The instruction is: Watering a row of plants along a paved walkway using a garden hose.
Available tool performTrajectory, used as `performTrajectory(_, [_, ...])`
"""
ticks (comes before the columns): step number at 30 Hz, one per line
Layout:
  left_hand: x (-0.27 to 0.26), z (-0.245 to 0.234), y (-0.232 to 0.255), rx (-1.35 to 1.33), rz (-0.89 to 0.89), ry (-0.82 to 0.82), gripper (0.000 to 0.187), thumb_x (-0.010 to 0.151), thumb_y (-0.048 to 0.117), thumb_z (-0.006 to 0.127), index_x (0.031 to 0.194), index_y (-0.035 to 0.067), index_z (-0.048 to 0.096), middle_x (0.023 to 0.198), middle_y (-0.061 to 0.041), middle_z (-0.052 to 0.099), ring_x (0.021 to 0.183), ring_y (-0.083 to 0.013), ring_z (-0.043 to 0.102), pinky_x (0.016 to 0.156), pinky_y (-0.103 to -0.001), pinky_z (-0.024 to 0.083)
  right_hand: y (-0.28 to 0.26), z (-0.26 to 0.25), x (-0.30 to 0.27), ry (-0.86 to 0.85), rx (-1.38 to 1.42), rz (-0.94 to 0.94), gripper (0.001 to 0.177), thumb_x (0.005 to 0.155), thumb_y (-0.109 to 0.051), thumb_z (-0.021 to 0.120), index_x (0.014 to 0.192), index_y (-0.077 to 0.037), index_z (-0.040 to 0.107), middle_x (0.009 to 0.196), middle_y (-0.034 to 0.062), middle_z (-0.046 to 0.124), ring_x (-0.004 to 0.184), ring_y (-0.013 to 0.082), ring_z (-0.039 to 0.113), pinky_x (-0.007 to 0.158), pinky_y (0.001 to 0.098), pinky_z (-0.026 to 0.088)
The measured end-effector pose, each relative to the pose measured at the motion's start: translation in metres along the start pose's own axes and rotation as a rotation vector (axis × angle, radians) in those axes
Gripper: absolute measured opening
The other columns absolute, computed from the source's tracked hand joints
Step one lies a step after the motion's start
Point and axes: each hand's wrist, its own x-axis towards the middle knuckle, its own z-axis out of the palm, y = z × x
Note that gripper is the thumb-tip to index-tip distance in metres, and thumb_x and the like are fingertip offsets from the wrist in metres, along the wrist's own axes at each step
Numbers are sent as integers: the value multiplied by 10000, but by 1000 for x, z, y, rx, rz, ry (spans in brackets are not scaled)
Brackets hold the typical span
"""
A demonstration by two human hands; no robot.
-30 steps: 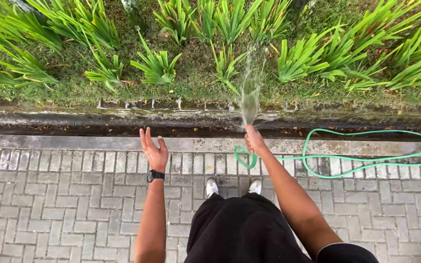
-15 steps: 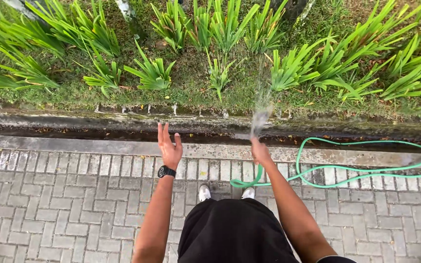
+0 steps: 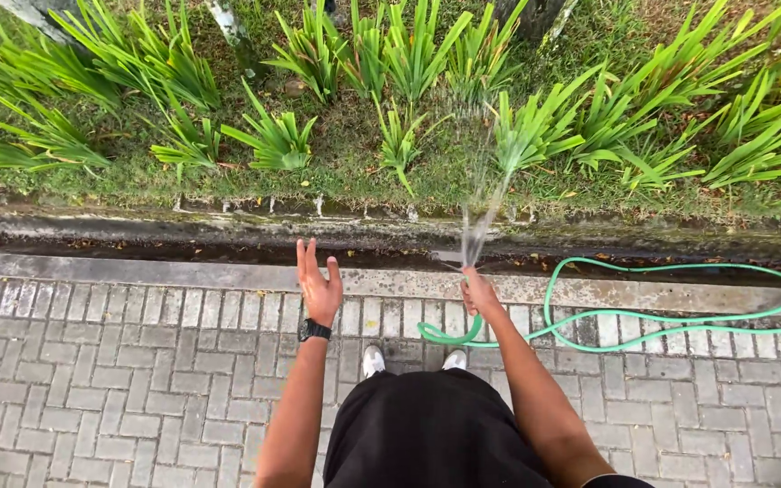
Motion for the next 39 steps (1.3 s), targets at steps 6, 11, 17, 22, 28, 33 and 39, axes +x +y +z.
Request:
performTrajectory(6, [-9, 3, 15, -6, -71, 6, 518, 1020, 160, 569, 1503, 9, 455, 1613, -328, 315, 1478, -502, 346, 1152, -560, 362, 0, -13, 26, -13, 230, 100, 598, 907, -633, 469, 619, -126, 331, 503, 3, 241, 380, 158, 253, 379, 346, 187])
performTrajectory(11, [-18, 3, 14, -6, -48, 53, 534, 1012, 147, 595, 1503, 3, 445, 1614, -330, 317, 1475, -499, 351, 1166, -555, 355, -8, -9, 27, -79, 140, 50, 597, 903, -640, 463, 625, -126, 345, 510, 0, 260, 393, 157, 249, 387, 353, 195])
performTrajectory(17, [-26, -1, 14, 40, -77, 71, 542, 989, 142, 615, 1494, 13, 466, 1605, -301, 349, 1468, -480, 370, 1177, -541, 351, -7, -9, 38, -55, 97, 98, 565, 905, -625, 459, 627, -142, 360, 518, -13, 261, 397, 140, 240, 394, 349, 195])
performTrajectory(22, [-31, -4, 18, 34, -144, 71, 549, 987, 145, 621, 1496, 14, 462, 1612, -296, 325, 1473, -482, 347, 1155, -532, 355, -10, -5, 21, -98, 42, 63, 580, 904, -629, 440, 619, -133, 347, 518, -15, 253, 394, 148, 256, 392, 357, 197])
performTrajectory(28, [-33, -8, 19, 45, -129, 57, 559, 994, 144, 612, 1511, 11, 446, 1625, -297, 300, 1488, -480, 319, 1155, -552, 343, -15, 6, 20, -37, 81, 108, 580, 921, -606, 435, 603, -132, 333, 503, -9, 253, 394, 144, 240, 390, 349, 184])
performTrajectory(33, [-27, -14, 35, 3, -195, 26, 568, 976, 129, 582, 1512, 9, 437, 1639, -299, 273, 1488, -465, 305, 1166, -552, 326, -36, 25, 13, -102, 8, -25, 595, 919, -615, 471, 601, -127, 351, 486, -10, 281, 377, 148, 276, 381, 352, 221])
performTrajectory(39, [-23, -9, 28, 40, -161, 39, 574, 961, 125, 604, 1506, 17, 459, 1642, -272, 305, 1510, -455, 306, 1208, -549, 294, -55, 29, 3, -99, 22, -22, 583, 923, -606, 478, 602, -137, 349, 474, -17, 275, 365, 142, 274, 370, 351, 227])
